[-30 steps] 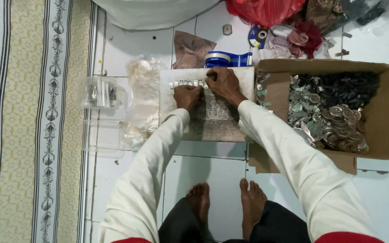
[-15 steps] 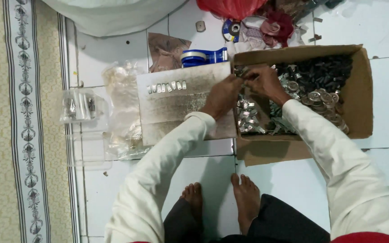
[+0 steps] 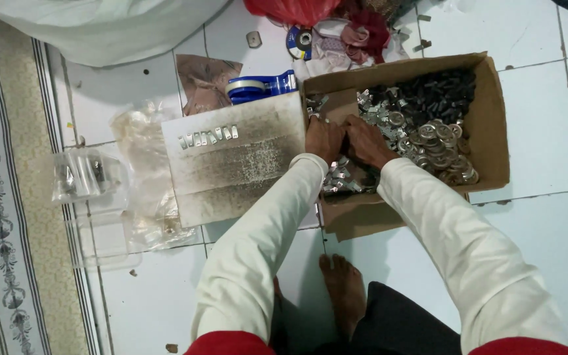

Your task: The person sits on the floor and sorts small metal parts from a cardboard box, placing them onto a white board. They also handle a small plastic bag containing similar parts.

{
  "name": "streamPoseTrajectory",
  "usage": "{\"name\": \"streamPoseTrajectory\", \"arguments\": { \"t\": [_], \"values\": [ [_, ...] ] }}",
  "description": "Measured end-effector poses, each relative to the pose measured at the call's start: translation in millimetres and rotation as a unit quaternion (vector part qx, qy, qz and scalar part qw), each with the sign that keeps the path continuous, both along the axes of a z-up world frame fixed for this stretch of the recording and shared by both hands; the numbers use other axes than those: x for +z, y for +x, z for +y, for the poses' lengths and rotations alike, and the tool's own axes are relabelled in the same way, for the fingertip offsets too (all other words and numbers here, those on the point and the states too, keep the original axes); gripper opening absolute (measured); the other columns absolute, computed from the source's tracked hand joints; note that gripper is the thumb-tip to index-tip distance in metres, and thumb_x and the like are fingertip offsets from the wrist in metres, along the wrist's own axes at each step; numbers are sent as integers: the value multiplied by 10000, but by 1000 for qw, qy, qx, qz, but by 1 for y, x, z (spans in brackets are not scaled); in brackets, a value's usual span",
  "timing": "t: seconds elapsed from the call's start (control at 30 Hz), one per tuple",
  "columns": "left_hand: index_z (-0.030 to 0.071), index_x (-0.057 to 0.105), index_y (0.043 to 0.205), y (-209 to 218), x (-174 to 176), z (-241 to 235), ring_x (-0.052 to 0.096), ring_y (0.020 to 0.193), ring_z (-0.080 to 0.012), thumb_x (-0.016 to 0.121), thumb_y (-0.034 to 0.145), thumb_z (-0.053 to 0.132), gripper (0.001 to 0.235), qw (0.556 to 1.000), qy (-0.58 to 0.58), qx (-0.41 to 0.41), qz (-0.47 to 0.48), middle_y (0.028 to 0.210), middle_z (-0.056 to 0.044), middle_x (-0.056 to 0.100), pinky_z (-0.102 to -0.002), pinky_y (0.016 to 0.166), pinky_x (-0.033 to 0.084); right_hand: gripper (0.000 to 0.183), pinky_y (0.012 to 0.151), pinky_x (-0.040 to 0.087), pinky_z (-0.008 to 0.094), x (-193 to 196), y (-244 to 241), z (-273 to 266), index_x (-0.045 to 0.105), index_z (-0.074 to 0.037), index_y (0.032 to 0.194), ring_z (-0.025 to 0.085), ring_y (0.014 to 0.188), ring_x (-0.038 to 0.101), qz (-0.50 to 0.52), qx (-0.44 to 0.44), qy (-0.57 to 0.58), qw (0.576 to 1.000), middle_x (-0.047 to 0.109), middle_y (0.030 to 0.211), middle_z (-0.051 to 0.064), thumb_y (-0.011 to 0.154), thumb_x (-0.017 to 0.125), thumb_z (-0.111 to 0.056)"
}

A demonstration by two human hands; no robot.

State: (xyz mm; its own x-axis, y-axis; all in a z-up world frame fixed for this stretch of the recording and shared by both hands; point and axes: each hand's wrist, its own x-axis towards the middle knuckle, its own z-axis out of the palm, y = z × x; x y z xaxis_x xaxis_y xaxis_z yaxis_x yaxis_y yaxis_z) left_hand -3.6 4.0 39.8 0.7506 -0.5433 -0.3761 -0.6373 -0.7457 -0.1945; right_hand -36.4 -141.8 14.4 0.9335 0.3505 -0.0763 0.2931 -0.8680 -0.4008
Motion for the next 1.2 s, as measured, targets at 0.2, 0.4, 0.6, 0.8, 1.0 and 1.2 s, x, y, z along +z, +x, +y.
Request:
{"name": "streamPoseTrajectory", "arguments": {
  "t": [0.2,0.4,0.6,0.8,1.0,1.2],
  "values": [
    [234,741,955,2,-5,7,719,846,-230,673,929,373,157,999,-45,-23,-13,916,9,773,-523,914,434,312,612,545,496,-12,-3,-23,682,-12,1169,397,890,655,57,-42,159,985,657,968,199,905,554,-117],
    [157,539,793,11,-113,13,509,592,-244,461,938,91,177,882,-295,-69,-361,736,-57,444,-421,570,375,273,734,567,549,38,-3,-22,724,-19,1191,464,994,686,64,-61,301,949,709,1011,285,942,622,-64],
    [77,645,1007,38,-48,8,786,808,-315,709,872,317,283,966,-225,105,77,859,-112,739,-424,618,620,202,675,568,420,23,9,-26,774,-24,1084,315,847,722,52,-145,341,928,746,900,225,883,747,-30],
    [38,784,1034,48,1,26,779,943,-379,681,887,61,180,876,-394,126,246,984,-180,786,-448,786,651,293,631,660,394,52,3,-16,720,33,1164,261,795,709,177,-267,455,831,655,915,191,883,729,-51],
    [203,850,874,74,82,91,780,918,-355,775,754,33,222,841,-492,141,175,837,-95,801,-440,825,621,318,592,668,371,96,17,24,718,24,1179,235,733,736,130,-240,502,820,719,910,207,888,792,-79],
    [262,843,941,97,83,203,749,1017,-332,833,775,129,213,858,-414,248,173,931,-78,797,-444,940,593,282,508,610,338,158,32,103,739,-10,1129,218,695,735,89,-134,458,874,728,754,148,851,691,-5]
  ]
}}
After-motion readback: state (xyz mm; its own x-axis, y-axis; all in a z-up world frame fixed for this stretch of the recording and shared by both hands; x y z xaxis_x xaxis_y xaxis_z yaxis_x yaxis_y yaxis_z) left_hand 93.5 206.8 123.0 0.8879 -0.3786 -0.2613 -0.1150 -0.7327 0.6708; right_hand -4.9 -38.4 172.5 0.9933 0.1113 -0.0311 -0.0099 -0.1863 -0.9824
